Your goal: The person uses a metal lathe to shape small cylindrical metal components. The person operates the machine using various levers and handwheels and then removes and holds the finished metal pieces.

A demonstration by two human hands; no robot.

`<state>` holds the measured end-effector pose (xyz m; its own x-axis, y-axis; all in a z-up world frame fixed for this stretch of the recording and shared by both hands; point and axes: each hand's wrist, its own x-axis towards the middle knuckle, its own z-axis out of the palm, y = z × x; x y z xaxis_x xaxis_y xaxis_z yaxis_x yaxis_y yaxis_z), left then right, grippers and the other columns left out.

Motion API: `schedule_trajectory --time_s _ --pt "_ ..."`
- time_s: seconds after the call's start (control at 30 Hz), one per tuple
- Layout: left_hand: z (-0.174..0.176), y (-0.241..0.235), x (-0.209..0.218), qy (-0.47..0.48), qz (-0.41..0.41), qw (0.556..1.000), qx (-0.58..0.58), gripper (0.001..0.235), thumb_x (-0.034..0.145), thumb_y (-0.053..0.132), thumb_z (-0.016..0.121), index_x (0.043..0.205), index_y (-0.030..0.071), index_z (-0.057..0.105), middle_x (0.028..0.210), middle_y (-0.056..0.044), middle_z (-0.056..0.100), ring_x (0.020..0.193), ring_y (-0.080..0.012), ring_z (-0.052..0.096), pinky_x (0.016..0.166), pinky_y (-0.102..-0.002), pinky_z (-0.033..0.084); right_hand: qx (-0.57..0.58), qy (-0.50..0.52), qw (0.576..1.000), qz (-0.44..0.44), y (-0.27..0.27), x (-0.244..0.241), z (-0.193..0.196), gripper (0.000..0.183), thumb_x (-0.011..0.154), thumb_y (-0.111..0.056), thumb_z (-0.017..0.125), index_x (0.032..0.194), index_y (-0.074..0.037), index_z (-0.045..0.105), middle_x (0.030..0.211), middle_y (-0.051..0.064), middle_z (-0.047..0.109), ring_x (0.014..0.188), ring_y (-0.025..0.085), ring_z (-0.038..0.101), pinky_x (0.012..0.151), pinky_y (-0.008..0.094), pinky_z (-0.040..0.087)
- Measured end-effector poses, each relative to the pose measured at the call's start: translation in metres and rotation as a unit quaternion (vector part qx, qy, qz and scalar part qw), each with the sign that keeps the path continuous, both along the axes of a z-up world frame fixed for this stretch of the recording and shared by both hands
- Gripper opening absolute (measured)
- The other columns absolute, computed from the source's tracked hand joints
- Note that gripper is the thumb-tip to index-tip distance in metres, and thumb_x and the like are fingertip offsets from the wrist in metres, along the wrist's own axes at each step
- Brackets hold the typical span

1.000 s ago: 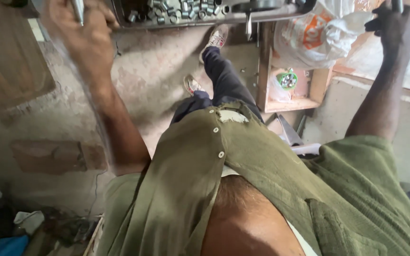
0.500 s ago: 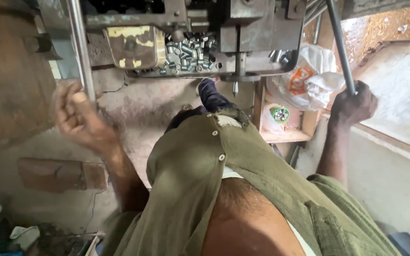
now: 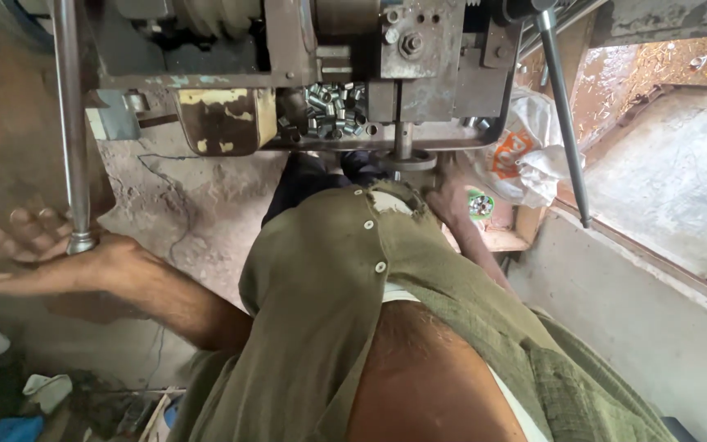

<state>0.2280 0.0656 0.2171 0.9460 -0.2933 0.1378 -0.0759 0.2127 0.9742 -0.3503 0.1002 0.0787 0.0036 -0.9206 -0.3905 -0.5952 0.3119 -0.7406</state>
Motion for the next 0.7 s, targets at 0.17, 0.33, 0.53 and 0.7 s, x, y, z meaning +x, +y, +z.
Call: schedule_trajectory --time_s 0.17,0.33,0.53,0.7 --pt "-0.002 -0.008 0.012 -0.252 -0.025 0.964 0.076 0.079 0.098 0.072 0.049 0.158 0.027 0.025 0.156 -0.014 0.042 0.119 -0.0238 0.063 0.083 -0.036 0.064 0.079 -0.194 0.978 -0.015 -0.015 0.029 -0.026 0.046 0.113 -0.036 0.045 0.144 -0.005 0.058 0.139 0.015 0.066 0.124 0.027 0.059 0.107 0.042 0.047" --pt "0.009 -0.032 0.024 0.023 0.053 0.998 -0.013 0.055 0.102 0.052 0.060 0.125 0.003 0.061 0.088 -0.005 0.052 0.067 -0.0138 0.047 0.057 -0.028 0.040 0.108 -0.495 0.852 -0.134 -0.039 0.065 -0.037 0.054 0.098 -0.035 0.067 0.140 -0.002 0.054 0.133 0.013 0.063 0.116 0.022 0.063 0.095 0.038 0.053" --pt "0.021 -0.052 0.031 -0.018 0.039 0.999 -0.007 0.041 0.102 0.046 0.059 0.112 0.006 0.059 0.079 -0.003 0.056 0.061 -0.0131 0.050 0.053 -0.028 0.040 0.058 -0.276 0.959 -0.024 -0.051 0.092 -0.050 0.029 0.102 -0.021 0.069 0.126 -0.004 0.066 0.117 0.009 0.068 0.103 0.018 0.065 0.088 0.033 0.056" --pt "0.026 -0.066 0.037 0.004 0.034 0.999 -0.024 0.043 0.100 0.047 0.050 0.090 0.006 0.059 0.067 -0.001 0.051 0.055 -0.0136 0.051 0.047 -0.025 0.037 0.095 -0.271 0.957 -0.033 -0.045 0.110 -0.056 0.029 0.101 -0.021 0.067 0.124 -0.004 0.069 0.109 0.009 0.067 0.095 0.018 0.063 0.083 0.033 0.054"
